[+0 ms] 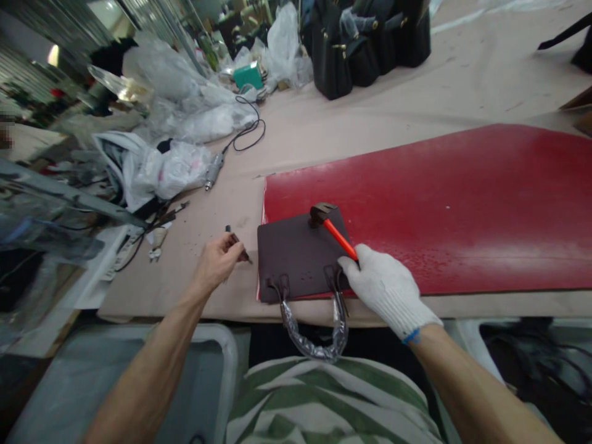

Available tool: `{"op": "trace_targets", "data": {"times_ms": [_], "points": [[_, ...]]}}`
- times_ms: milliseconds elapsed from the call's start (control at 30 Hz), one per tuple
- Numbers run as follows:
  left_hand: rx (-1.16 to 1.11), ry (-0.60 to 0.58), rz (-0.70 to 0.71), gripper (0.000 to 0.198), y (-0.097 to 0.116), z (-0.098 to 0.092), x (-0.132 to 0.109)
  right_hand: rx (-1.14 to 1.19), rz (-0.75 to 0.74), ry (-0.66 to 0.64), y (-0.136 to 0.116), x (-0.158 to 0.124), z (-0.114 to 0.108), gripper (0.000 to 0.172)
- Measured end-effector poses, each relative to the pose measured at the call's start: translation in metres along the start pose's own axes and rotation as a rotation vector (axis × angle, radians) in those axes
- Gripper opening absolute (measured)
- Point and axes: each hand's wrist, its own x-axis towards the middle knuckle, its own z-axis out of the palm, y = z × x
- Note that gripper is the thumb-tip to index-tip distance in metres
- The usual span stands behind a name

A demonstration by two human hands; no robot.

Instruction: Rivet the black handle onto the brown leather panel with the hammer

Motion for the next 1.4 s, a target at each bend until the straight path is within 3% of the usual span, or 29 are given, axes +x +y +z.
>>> {"op": "trace_targets", "data": {"times_ms": [100,233,367,767,1133,1233,1400], "points": [[-0.529,-0.049,0.010,0.023,0.015,0.023,-0.020,0.000,-0.002,0.002,0.000,0.001,0.001,0.040],[-0.721,-0.143,0.064,0.024,0.030,0.066,-0.040,0.001,-0.002,0.009,0.000,0.000,0.002,0.040],[-0.646,-0.163,0.128,0.016,0.031,0.085,-0.047,0.002,0.000,0.010,0.000,-0.001,0.003,0.040],[-0.583,-0.105,0.220,0.005,0.027,0.093,-0.051,0.014,0.017,0.011,0.000,-0.001,0.003,0.040],[-0.277,0.000,0.598,0.010,0.025,0.100,-0.052,0.156,-0.063,0.052,0.009,0.002,0.007,0.033],[-0.212,0.005,0.658,0.011,0.025,0.102,-0.050,0.385,-0.157,0.102,0.010,-0.004,-0.004,0.035],[-0.163,0.006,0.705,0.012,0.020,0.104,-0.047,0.726,-0.171,0.220,0.003,-0.046,-0.055,0.039]]}}
